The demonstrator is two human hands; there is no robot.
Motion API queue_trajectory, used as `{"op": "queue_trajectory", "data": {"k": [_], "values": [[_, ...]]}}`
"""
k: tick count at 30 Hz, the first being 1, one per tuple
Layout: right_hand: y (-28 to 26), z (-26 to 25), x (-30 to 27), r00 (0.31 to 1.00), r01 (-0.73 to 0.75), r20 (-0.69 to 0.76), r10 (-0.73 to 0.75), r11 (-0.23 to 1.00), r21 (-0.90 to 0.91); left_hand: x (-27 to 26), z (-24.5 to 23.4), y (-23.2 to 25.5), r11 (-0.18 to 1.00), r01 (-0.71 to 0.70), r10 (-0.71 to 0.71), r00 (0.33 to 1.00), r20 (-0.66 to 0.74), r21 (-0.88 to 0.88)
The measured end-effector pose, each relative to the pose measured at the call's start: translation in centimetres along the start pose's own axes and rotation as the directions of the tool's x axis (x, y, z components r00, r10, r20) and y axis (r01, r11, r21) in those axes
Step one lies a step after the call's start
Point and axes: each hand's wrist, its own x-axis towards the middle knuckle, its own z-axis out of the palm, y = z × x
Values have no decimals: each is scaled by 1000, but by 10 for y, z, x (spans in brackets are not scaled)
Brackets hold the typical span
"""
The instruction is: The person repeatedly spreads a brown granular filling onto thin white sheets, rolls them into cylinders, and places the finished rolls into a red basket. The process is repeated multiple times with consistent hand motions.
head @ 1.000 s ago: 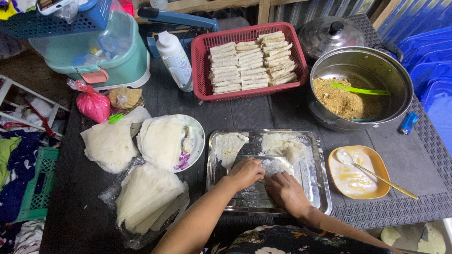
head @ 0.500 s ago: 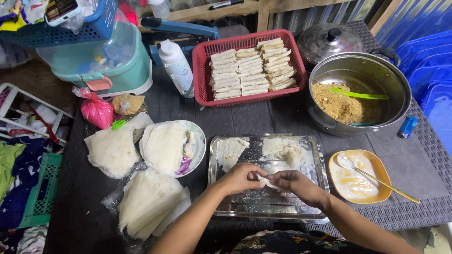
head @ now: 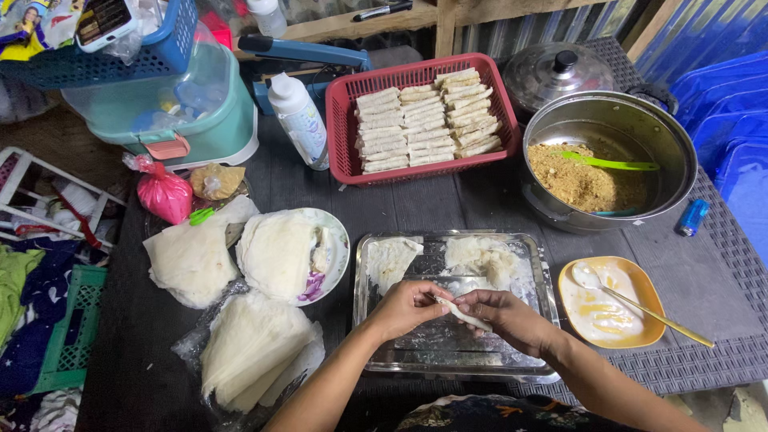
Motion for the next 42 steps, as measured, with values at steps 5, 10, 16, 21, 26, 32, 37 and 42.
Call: {"op": "queue_trajectory", "data": {"k": [5, 10, 16, 21, 26, 32, 37, 42], "values": [[5, 5, -6, 998, 19, -61, -31, 982, -188, 4, 7, -17, 995, 96, -95, 995, -30, 16], [22, 7, -5, 980, -20, -179, -92, 841, -540, 9, 19, -46, 979, 181, -185, 982, -42, -89], [33, -10, 1, 947, 90, -112, -302, 581, -809, 10, 28, -65, 945, 265, -243, 961, -133, 191], [-2, -29, 12, 837, 141, -150, -526, 472, -870, 4, 34, -64, 887, 222, -142, 966, -218, 404], [-29, -23, 16, 817, 61, -197, -542, 421, -905, -9, 27, -44, 849, 90, 43, 970, -238, 521], [-29, -18, 15, 830, 76, -190, -525, 444, -893, -18, 1, -30, 852, 303, -91, 889, -448, 427], [-19, -9, 21, 830, 125, -121, -545, 391, -912, -24, -26, -41, 634, 410, 232, 708, -667, 656], [-9, 0, 30, 880, 104, -109, -463, 411, -906, -13, -24, -55, 577, 504, 213, 666, -715, 642]]}}
